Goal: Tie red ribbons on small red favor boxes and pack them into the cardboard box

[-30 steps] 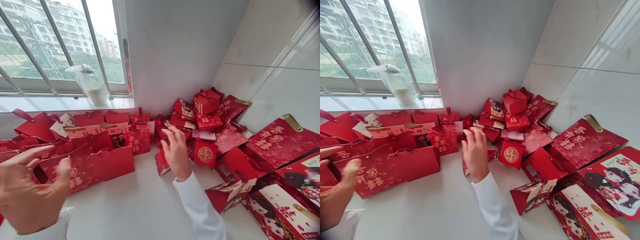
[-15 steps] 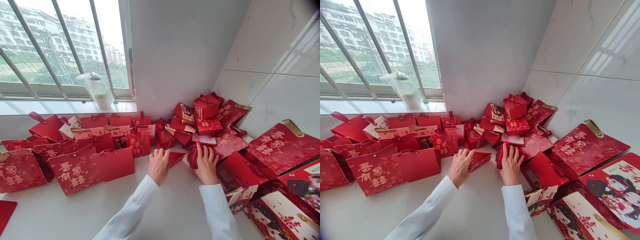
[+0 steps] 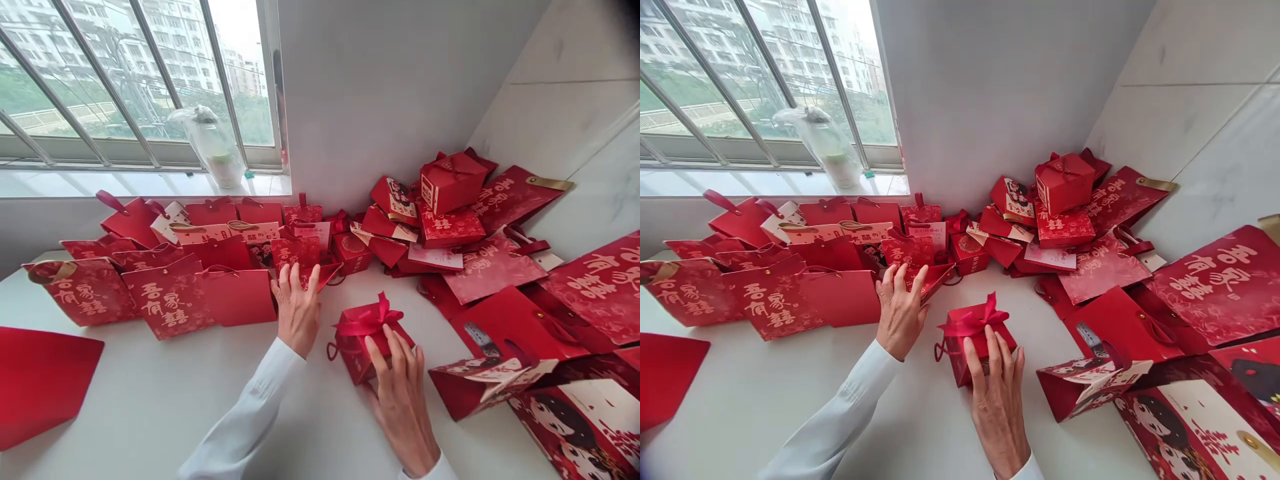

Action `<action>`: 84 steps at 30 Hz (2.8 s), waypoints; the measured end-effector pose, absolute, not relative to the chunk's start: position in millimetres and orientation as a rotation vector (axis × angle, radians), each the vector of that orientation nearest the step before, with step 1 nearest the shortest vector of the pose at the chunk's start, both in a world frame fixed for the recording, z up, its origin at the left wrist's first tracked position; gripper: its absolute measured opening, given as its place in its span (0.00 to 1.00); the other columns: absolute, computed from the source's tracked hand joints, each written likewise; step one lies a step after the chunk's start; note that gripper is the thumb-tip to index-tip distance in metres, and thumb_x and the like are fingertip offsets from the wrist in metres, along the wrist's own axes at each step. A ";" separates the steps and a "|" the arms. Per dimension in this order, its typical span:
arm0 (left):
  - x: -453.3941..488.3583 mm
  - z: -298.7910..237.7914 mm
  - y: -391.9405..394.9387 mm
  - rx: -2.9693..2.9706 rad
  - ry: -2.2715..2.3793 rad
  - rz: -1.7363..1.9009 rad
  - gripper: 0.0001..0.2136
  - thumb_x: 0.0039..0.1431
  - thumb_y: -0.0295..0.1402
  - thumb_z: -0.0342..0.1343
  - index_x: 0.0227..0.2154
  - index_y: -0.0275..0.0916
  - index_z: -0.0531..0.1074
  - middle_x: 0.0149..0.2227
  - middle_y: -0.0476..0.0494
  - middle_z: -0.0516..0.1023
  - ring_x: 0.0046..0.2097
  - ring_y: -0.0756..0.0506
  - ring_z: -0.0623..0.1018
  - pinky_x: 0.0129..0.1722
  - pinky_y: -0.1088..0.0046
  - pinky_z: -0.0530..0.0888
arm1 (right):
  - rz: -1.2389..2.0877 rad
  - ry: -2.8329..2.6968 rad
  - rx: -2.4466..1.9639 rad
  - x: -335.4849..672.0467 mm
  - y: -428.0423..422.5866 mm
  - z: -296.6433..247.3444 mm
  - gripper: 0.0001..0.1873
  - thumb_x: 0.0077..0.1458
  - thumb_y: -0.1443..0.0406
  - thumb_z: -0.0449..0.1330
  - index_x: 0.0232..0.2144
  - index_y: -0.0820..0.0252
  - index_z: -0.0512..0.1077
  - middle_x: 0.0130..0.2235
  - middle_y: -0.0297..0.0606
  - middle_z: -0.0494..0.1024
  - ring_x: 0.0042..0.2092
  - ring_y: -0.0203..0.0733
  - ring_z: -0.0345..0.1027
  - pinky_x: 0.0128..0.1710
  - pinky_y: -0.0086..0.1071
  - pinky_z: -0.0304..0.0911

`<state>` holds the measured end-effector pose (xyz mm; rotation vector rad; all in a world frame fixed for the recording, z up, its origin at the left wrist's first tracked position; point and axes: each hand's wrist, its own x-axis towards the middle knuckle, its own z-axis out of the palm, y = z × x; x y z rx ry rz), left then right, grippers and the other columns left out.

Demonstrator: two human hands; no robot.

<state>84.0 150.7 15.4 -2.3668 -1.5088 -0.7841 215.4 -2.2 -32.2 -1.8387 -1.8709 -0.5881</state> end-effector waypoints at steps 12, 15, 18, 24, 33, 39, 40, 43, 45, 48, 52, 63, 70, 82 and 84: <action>77.4 40.6 119.6 -3.389 -1.066 -0.873 0.12 0.56 0.37 0.59 0.43 0.41 0.72 0.41 0.43 0.73 0.43 0.44 0.71 0.42 0.68 0.70 | 0.143 -1.009 -1.660 219.0 -23.6 -20.2 0.30 0.56 0.57 0.59 0.59 0.54 0.56 0.59 0.46 0.59 0.60 0.53 0.52 0.58 0.52 0.52; 89.5 36.1 121.4 -3.415 -1.225 -0.834 0.04 0.58 0.31 0.55 0.35 0.39 0.73 0.34 0.47 0.75 0.37 0.47 0.72 0.37 0.72 0.68 | 0.555 -0.727 -1.604 222.7 -11.4 -20.7 0.28 0.57 0.53 0.56 0.58 0.52 0.56 0.60 0.43 0.60 0.59 0.50 0.55 0.56 0.46 0.57; 92.9 38.1 122.0 -3.454 -1.393 -0.906 0.05 0.59 0.28 0.53 0.29 0.38 0.72 0.29 0.49 0.75 0.33 0.50 0.72 0.33 0.75 0.67 | 0.820 -0.702 -1.525 225.0 -2.0 -19.1 0.24 0.56 0.53 0.57 0.53 0.53 0.62 0.53 0.40 0.69 0.53 0.48 0.64 0.51 0.40 0.62; 72.2 56.6 119.5 -3.695 -1.619 -0.583 0.07 0.59 0.31 0.51 0.28 0.36 0.70 0.24 0.51 0.70 0.26 0.53 0.66 0.25 0.80 0.63 | 1.053 -0.899 -1.426 219.0 -10.7 -10.6 0.23 0.54 0.57 0.61 0.51 0.53 0.64 0.50 0.38 0.71 0.50 0.45 0.66 0.50 0.38 0.63; 45.6 58.8 133.9 -4.067 -1.448 -0.001 0.12 0.60 0.41 0.50 0.29 0.36 0.65 0.28 0.51 0.66 0.27 0.54 0.65 0.26 0.79 0.64 | 0.830 -1.084 -1.512 220.3 -5.6 -3.1 0.16 0.55 0.59 0.61 0.47 0.51 0.68 0.49 0.37 0.70 0.49 0.44 0.65 0.49 0.37 0.61; 51.9 64.1 123.2 -3.937 -1.389 -0.250 0.11 0.60 0.37 0.49 0.25 0.37 0.63 0.27 0.52 0.66 0.27 0.53 0.63 0.28 0.78 0.63 | 0.311 -1.373 -1.718 211.4 -6.3 19.3 0.03 0.57 0.66 0.58 0.31 0.55 0.71 0.40 0.35 0.73 0.45 0.43 0.64 0.43 0.35 0.61; 53.1 65.6 120.7 -3.946 -1.352 -0.271 0.10 0.60 0.36 0.49 0.25 0.37 0.63 0.26 0.52 0.66 0.27 0.53 0.63 0.29 0.77 0.63 | 0.243 -1.408 -1.724 208.6 -9.2 22.2 0.03 0.57 0.67 0.58 0.31 0.55 0.70 0.39 0.35 0.73 0.45 0.42 0.64 0.43 0.35 0.61; 55.9 68.0 115.5 -3.973 -1.349 -0.247 0.09 0.60 0.33 0.48 0.25 0.37 0.62 0.24 0.54 0.66 0.26 0.54 0.62 0.28 0.78 0.62 | 0.209 -1.463 -1.696 200.2 -18.8 27.7 0.04 0.58 0.69 0.57 0.32 0.56 0.69 0.34 0.34 0.74 0.39 0.40 0.66 0.39 0.33 0.62; 57.3 67.3 114.2 -3.926 -1.457 -0.265 0.09 0.60 0.33 0.48 0.24 0.37 0.61 0.23 0.54 0.65 0.25 0.54 0.61 0.26 0.78 0.60 | 0.243 -1.428 -1.691 196.3 -23.7 28.0 0.04 0.58 0.70 0.57 0.32 0.56 0.69 0.32 0.32 0.74 0.36 0.38 0.66 0.37 0.32 0.62; 59.1 64.0 113.5 -3.868 -1.582 -0.326 0.09 0.59 0.31 0.47 0.23 0.37 0.60 0.22 0.55 0.61 0.24 0.54 0.59 0.23 0.78 0.57 | 0.329 -1.286 -1.724 194.7 -27.5 25.0 0.03 0.57 0.68 0.58 0.32 0.55 0.70 0.30 0.30 0.73 0.32 0.37 0.66 0.33 0.29 0.62; 62.7 59.8 110.2 -3.784 -1.664 -0.361 0.09 0.58 0.29 0.48 0.23 0.38 0.58 0.20 0.56 0.59 0.23 0.54 0.56 0.21 0.78 0.55 | 0.474 -1.156 -1.752 197.1 -28.3 22.1 0.03 0.58 0.64 0.58 0.31 0.56 0.71 0.29 0.30 0.73 0.29 0.35 0.65 0.29 0.27 0.62; 61.8 66.7 101.7 -3.821 -0.964 -0.358 0.03 0.55 0.31 0.59 0.32 0.39 0.73 0.33 0.49 0.72 0.35 0.50 0.70 0.34 0.77 0.66 | 0.540 -1.055 -1.648 193.4 -22.6 30.7 0.04 0.55 0.65 0.60 0.35 0.55 0.70 0.33 0.32 0.74 0.35 0.37 0.69 0.35 0.28 0.65; 71.1 60.5 90.2 -3.727 -1.078 -0.493 0.09 0.60 0.32 0.54 0.25 0.37 0.73 0.27 0.49 0.72 0.28 0.52 0.69 0.30 0.77 0.65 | 0.545 -1.175 -1.550 202.7 -21.6 31.8 0.09 0.56 0.68 0.57 0.41 0.55 0.69 0.38 0.35 0.75 0.40 0.39 0.70 0.42 0.34 0.66; 68.5 57.3 99.6 -3.749 -1.415 -0.462 0.09 0.58 0.30 0.51 0.27 0.37 0.76 0.24 0.52 0.75 0.26 0.54 0.67 0.27 0.81 0.63 | 0.077 -1.685 -1.702 216.6 -13.1 23.6 0.05 0.59 0.69 0.56 0.35 0.55 0.72 0.38 0.37 0.74 0.44 0.44 0.63 0.43 0.38 0.63; 70.1 56.6 98.3 -3.712 -1.425 -0.479 0.10 0.58 0.30 0.51 0.26 0.37 0.76 0.22 0.53 0.73 0.24 0.54 0.64 0.25 0.81 0.61 | -0.032 -1.744 -1.697 213.4 -19.7 25.4 0.06 0.60 0.70 0.56 0.35 0.56 0.71 0.35 0.36 0.75 0.41 0.43 0.63 0.44 0.39 0.61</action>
